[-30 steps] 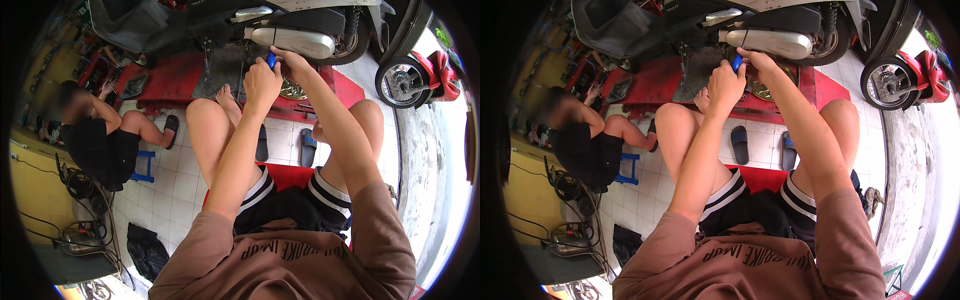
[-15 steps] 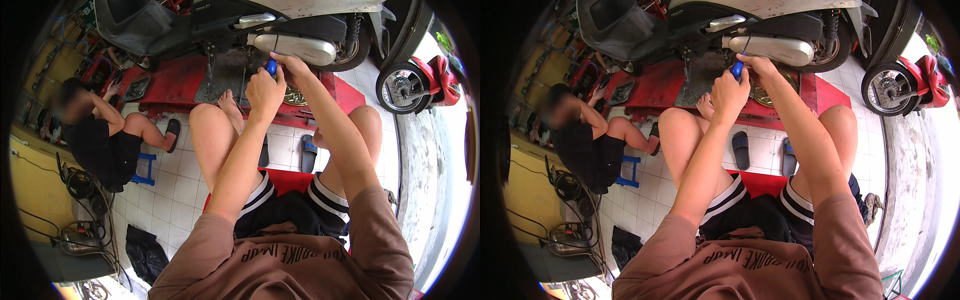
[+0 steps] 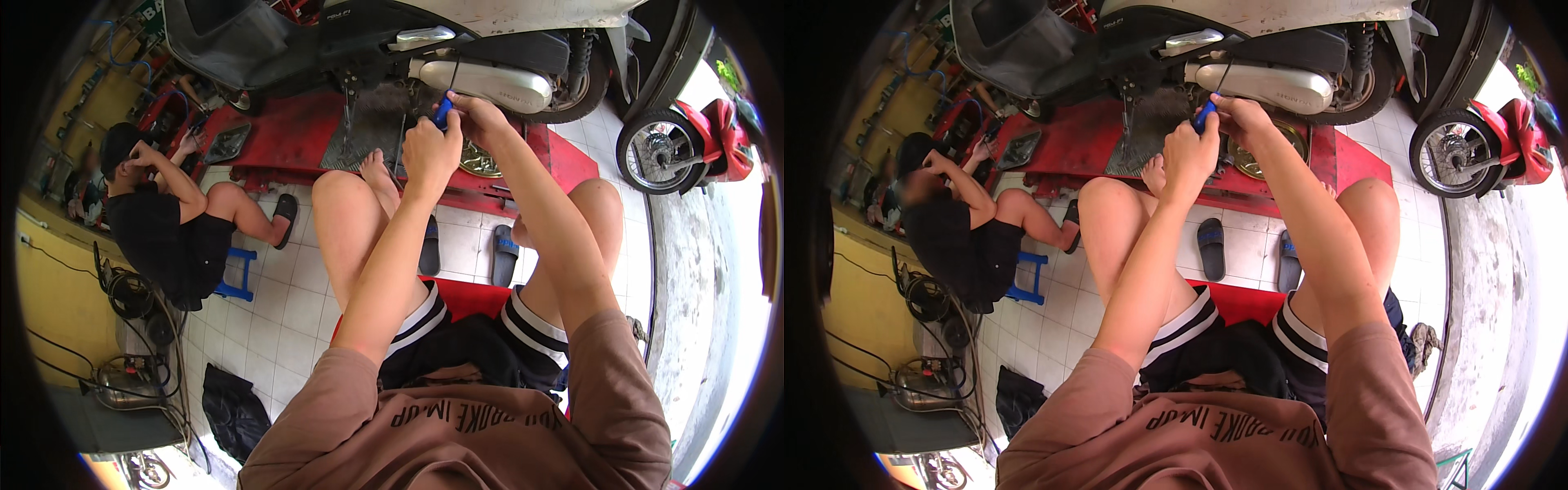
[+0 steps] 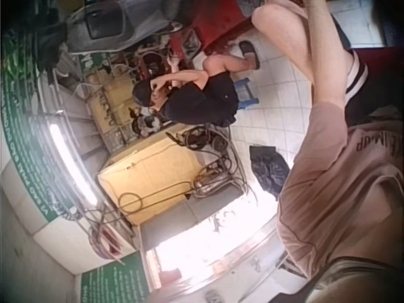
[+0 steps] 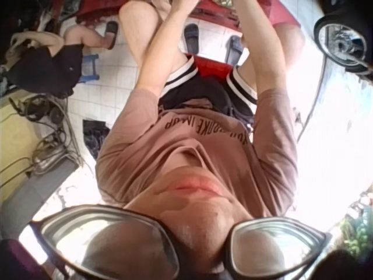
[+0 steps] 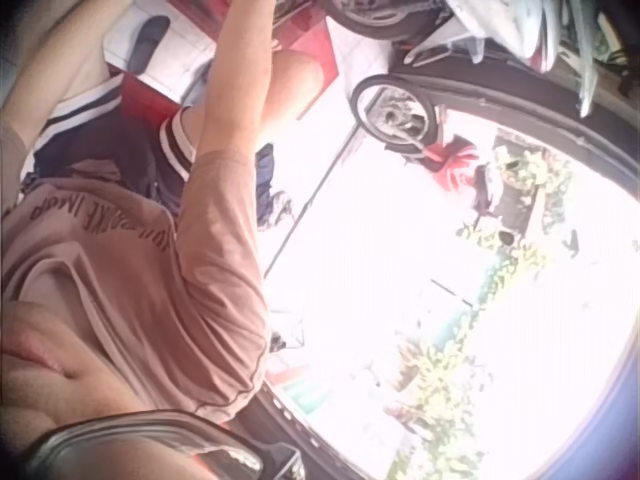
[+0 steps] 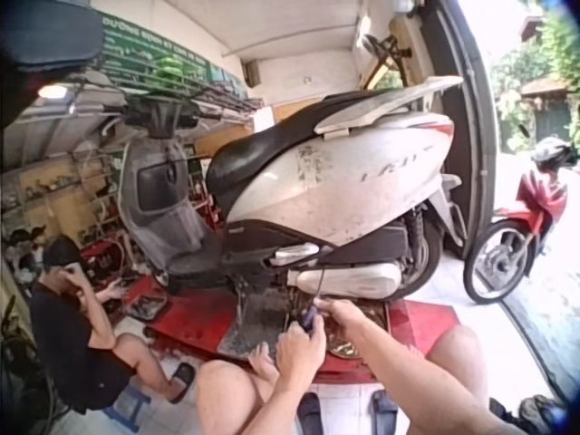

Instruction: The person uses a blue screwdriver to tighten or loosen screws on the side panel of a white motorcycle. The person is seated on a red stool in a workshop, manipulating the tool with both hands while a second person sits nearby.

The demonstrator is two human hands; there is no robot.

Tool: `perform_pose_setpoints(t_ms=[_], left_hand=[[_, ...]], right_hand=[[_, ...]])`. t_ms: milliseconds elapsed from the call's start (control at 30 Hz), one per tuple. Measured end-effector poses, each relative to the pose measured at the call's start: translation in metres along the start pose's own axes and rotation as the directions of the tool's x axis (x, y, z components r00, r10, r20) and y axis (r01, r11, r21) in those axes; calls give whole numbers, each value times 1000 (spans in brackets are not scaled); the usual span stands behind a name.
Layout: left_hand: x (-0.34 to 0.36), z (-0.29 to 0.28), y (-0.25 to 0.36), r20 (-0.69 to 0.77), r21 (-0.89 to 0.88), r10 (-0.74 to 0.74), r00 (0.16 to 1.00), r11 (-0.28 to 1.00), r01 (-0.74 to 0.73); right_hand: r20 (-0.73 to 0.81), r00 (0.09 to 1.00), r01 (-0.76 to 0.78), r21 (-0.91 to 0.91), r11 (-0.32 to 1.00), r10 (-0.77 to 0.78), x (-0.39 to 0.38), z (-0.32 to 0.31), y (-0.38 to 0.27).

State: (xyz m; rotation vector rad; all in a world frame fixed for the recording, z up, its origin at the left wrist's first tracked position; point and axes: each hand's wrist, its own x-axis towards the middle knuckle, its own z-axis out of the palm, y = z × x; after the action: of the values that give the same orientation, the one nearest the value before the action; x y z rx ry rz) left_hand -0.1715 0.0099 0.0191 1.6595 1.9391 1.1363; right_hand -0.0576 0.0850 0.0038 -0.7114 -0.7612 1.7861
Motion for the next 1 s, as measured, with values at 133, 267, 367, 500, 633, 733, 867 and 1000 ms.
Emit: perform_pose_setpoints(t_ms=[133, 267, 367, 500, 633, 733, 867, 1000], left_hand=[[-9, -1, 11, -74, 139, 123, 990, 984, -112], [9, 16, -5, 213, -540, -189, 959, 795, 277], [11, 14, -17, 634, -749, -109, 766, 159, 643], [16, 22, -22, 114, -312, -158, 981, 932, 186], [-15, 9, 7, -131, 113, 220, 967, 972, -206], [-9, 14, 4, -120, -26, 134, 984, 990, -138], [6, 24, -13, 119, -618, -94, 988, 772, 148], [4, 11, -13, 555, -617, -263, 789, 506, 603]], right_hand=[[-44, 999, -31, 4, 1000, 31, 3, -5, 0], [92, 994, -60, 61, 996, 55, -2, -6, 3], [159, 986, -59, 12, 998, 56, -8, -6, 5], [-35, 999, 37, -51, 998, -39, 2, 1, 8], [-110, 991, 57, -118, 991, -70, 7, -12, 0], [-79, 996, 31, -55, 998, -35, 1, -6, -1], [47, 996, -74, 53, 996, 71, -9, 6, 3], [-7, 999, -33, -130, 991, 32, -4, -4, 4]])
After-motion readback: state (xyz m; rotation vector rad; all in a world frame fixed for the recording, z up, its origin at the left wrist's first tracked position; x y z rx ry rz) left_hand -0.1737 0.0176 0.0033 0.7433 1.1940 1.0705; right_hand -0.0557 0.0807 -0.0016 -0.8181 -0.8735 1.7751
